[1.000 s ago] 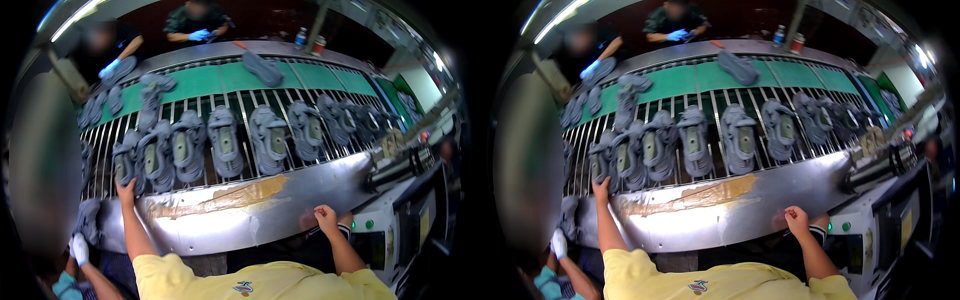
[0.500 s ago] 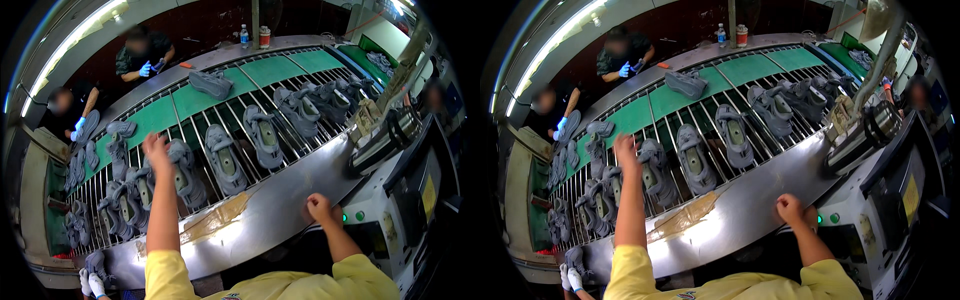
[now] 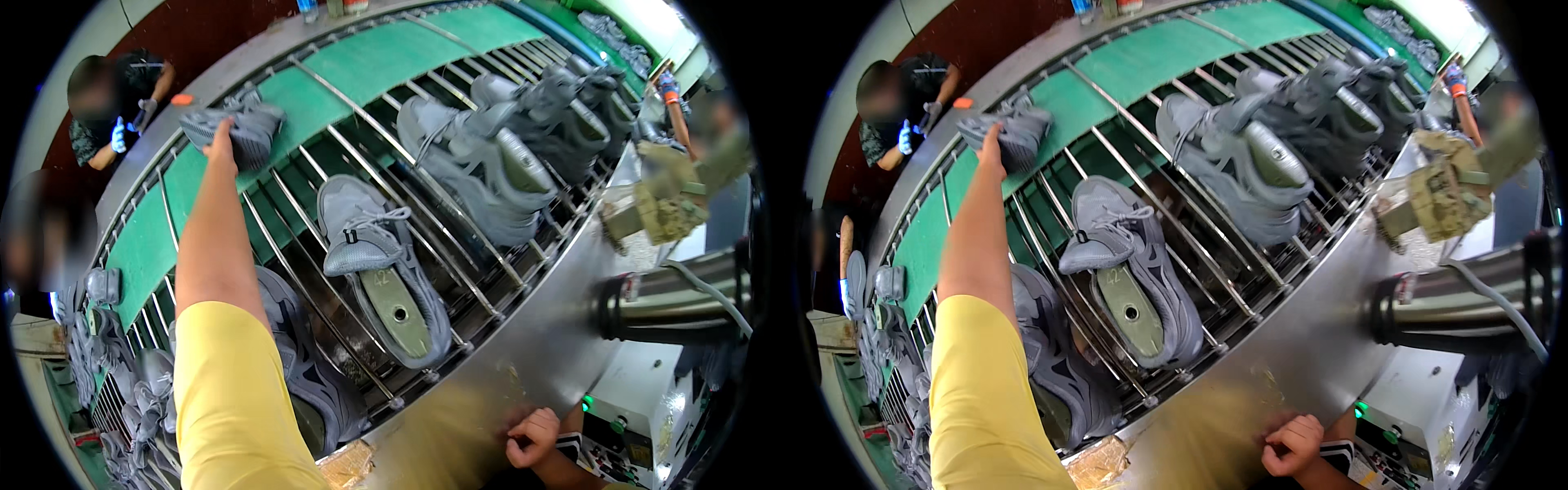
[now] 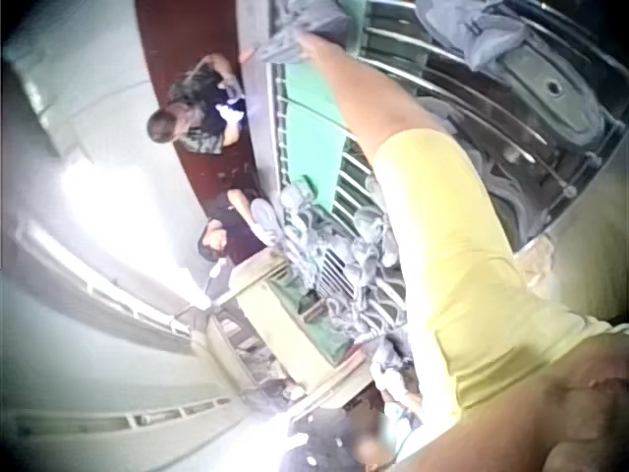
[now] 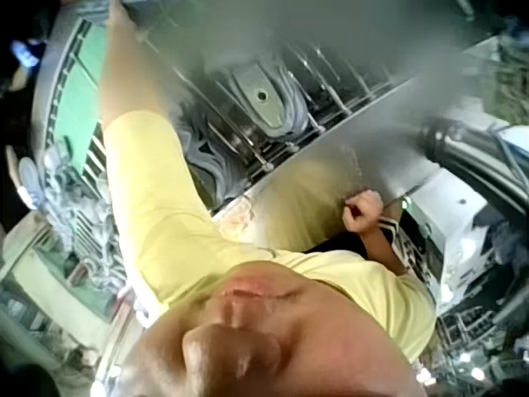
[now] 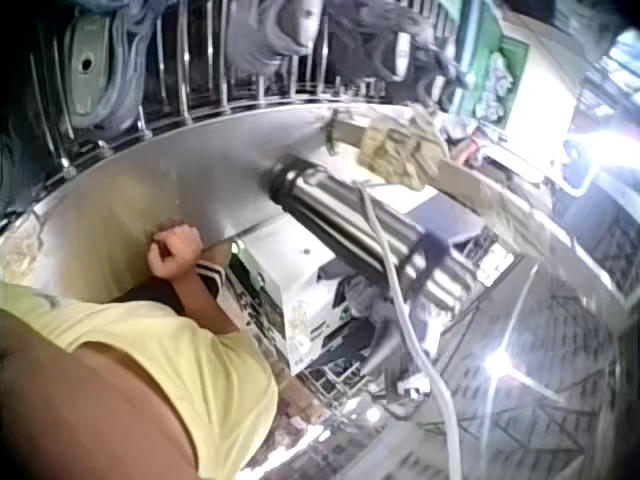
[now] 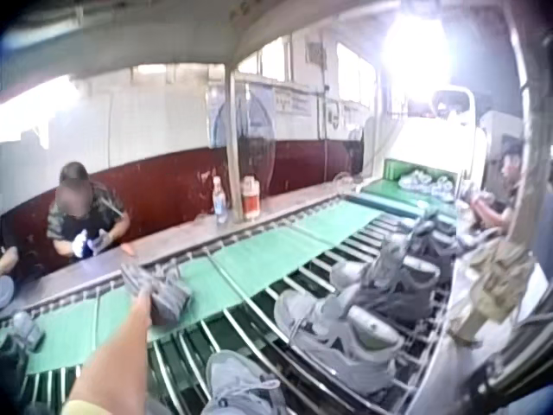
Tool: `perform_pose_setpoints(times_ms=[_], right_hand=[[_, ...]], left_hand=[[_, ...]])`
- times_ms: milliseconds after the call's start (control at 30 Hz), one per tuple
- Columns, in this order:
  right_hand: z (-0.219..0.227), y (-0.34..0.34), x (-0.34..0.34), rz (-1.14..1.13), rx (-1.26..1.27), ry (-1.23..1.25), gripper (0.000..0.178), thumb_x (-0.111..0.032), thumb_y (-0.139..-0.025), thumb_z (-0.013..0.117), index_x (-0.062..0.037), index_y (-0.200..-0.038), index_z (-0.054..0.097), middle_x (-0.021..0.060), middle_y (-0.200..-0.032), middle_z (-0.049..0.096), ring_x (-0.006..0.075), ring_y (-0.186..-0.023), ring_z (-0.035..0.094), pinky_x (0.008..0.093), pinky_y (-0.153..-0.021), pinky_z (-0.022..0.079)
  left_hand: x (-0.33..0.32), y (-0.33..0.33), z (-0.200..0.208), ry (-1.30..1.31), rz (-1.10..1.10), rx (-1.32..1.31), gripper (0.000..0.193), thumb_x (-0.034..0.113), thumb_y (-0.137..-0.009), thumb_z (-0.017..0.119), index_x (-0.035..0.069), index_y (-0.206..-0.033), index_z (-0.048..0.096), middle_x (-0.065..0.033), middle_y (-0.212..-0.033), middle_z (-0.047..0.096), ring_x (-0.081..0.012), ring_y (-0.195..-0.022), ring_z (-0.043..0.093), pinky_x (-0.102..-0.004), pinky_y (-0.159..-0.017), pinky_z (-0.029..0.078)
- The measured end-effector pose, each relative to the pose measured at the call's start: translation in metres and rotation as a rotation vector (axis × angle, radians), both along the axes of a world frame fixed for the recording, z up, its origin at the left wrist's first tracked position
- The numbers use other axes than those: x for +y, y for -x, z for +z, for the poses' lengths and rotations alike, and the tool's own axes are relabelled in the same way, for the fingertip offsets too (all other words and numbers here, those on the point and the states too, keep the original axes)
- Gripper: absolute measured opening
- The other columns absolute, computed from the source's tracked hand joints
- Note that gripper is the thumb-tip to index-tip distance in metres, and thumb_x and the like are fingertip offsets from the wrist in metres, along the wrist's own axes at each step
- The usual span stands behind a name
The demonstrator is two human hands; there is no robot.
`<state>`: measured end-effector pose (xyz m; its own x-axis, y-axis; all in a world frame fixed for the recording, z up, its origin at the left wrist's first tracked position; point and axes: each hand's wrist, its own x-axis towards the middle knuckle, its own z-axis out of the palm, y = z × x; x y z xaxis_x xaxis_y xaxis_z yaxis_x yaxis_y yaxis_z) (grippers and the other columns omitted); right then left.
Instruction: The person picks up a shoe from a conveyor belt, places it into a machine, and then puts the shoe back onto the conveyor belt.
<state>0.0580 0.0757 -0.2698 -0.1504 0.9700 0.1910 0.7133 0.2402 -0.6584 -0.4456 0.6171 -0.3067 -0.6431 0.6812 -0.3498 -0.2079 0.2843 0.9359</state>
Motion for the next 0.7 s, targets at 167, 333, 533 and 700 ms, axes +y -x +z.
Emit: perform_pose_setpoints(times_ms=[167, 333, 533, 700], right_hand=[[-0.006, -0.004, 0.007, 0.024, 0.092, -0.065, 0.009, -0.01, -0.046, 0.057, -0.0111, -0.054, 0.054, 0.0012, -0.05, 0.051, 0.0199, -0.046, 0.046, 0.0294, -0.048, 0.033], [0.005, -0.003, 0.005, -0.044, 0.069, -0.11, 0.006, -0.009, -0.052, 0.06, -0.0127, -0.055, 0.056, 0.0006, -0.052, 0.052, 0.0217, -0.049, 0.05, 0.0314, -0.048, 0.037], [0.01, -0.004, 0.005, -0.034, 0.168, 0.05, 0.01, -0.014, -0.058, 0.065, -0.0098, -0.067, 0.063, 0.0059, -0.06, 0.059, 0.0263, -0.057, 0.056, 0.0372, -0.055, 0.045], [0.02, -0.003, -0.01, 0.156, 0.636, 0.412, 0.027, -0.004, -0.078, 0.058, -0.0035, -0.105, 0.06, 0.0007, -0.082, 0.059, 0.0096, -0.076, 0.057, 0.0249, -0.071, 0.046]], left_hand=[[0.01, 0.059, -0.001, -0.049, -0.168, -0.219, 0.092, 0.026, -0.061, 0.073, -0.007, -0.133, 0.028, -0.0223, -0.126, 0.046, -0.0357, -0.106, 0.055, -0.053, -0.092, 0.041], [-0.09, 0.007, 0.042, 0.023, -0.269, -0.249, 0.05, 0.036, -0.073, 0.061, 0.008, -0.114, 0.054, -0.0124, -0.114, 0.056, -0.0328, -0.109, 0.052, -0.0557, -0.091, 0.04], [-0.311, -0.038, 0.15, -0.206, -0.383, -0.556, 0.057, 0.038, -0.073, 0.059, 0.006, -0.12, 0.053, -0.0148, -0.119, 0.058, -0.0326, -0.108, 0.054, -0.0505, -0.097, 0.039], [-0.521, -0.1, 0.158, -0.556, -0.358, -0.92, 0.056, 0.036, -0.074, 0.055, 0.001, -0.118, 0.052, -0.0171, -0.114, 0.06, -0.0337, -0.102, 0.058, -0.0447, -0.093, 0.046]])
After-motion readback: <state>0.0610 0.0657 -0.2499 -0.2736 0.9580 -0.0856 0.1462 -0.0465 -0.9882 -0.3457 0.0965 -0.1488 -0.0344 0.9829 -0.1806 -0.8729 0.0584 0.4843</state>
